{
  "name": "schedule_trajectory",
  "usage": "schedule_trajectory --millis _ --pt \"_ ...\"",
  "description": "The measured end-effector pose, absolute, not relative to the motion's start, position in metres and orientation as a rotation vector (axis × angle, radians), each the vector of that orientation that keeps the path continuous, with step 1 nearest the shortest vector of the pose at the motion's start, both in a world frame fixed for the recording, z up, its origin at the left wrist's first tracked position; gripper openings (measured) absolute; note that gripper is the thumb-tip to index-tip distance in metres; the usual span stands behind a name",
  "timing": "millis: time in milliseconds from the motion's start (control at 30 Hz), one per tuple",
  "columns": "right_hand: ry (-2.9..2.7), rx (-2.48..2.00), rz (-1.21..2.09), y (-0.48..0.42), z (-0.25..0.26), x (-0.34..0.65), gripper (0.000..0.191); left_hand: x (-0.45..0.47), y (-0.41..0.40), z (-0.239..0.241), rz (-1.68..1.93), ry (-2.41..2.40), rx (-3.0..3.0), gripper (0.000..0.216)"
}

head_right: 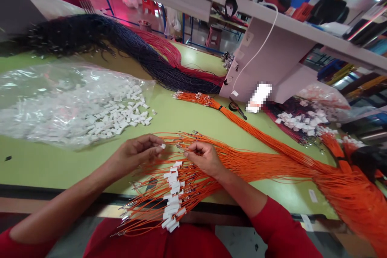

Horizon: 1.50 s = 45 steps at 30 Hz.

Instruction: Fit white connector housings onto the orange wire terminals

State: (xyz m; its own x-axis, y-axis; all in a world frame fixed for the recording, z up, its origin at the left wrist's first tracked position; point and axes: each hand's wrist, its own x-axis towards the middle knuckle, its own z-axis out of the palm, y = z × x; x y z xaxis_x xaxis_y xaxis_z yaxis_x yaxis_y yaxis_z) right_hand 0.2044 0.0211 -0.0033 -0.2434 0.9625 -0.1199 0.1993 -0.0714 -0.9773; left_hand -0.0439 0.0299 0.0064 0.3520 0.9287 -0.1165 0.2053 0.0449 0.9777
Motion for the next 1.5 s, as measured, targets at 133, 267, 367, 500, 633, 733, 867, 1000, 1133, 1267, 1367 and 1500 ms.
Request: schedule_trajectory --millis 133,267,367,500,633,733,867,1000,1133,1267,1367,1500 --pt "-1.527 -1.273 1.342 0.020 -0.004 0.205 0.023 -0.022 0.021 -0.006 0.743 0.946 1.197 0.028" --pt "-1.592 -1.247 1.304 0.020 -0.005 0.206 0.020 -0.015 0.017 -0.010 0.724 0.927 1.097 0.027" --pt "-1.614 -1.225 1.293 0.019 -0.005 0.206 0.018 -0.013 0.014 -0.008 0.702 0.930 1.064 0.025" --pt "-1.640 -1.233 1.278 0.019 -0.006 0.206 0.014 -0.012 0.012 -0.008 0.711 0.895 1.018 0.023" --pt "-1.677 -1.257 1.254 0.018 -0.006 0.206 0.012 -0.012 0.011 -0.010 0.710 0.882 0.995 0.023" --pt "-1.692 -1.269 1.239 0.018 -0.005 0.205 0.011 -0.012 0.010 -0.012 0.706 0.895 1.016 0.024" --pt "-1.704 -1.280 1.226 0.016 -0.004 0.204 0.008 -0.008 0.007 -0.007 0.730 0.987 1.205 0.025" --pt "-1.686 -1.306 1.198 0.013 -0.005 0.202 0.006 -0.004 0.003 0.000 0.771 1.067 1.398 0.025" --pt "-1.728 -1.274 1.177 0.012 -0.004 0.200 0.004 0.000 0.001 -0.001 0.811 1.090 1.493 0.022" --pt "-1.791 -1.233 1.225 0.013 0.001 0.202 0.008 0.002 0.001 -0.005 0.815 1.080 1.451 0.023" --pt "-1.860 -1.218 1.185 0.014 0.003 0.202 0.008 0.003 0.002 -0.008 0.810 1.064 1.387 0.026" --pt "-1.905 -1.175 1.145 0.013 0.003 0.201 0.008 0.004 0.000 -0.009 0.811 1.077 1.470 0.024"
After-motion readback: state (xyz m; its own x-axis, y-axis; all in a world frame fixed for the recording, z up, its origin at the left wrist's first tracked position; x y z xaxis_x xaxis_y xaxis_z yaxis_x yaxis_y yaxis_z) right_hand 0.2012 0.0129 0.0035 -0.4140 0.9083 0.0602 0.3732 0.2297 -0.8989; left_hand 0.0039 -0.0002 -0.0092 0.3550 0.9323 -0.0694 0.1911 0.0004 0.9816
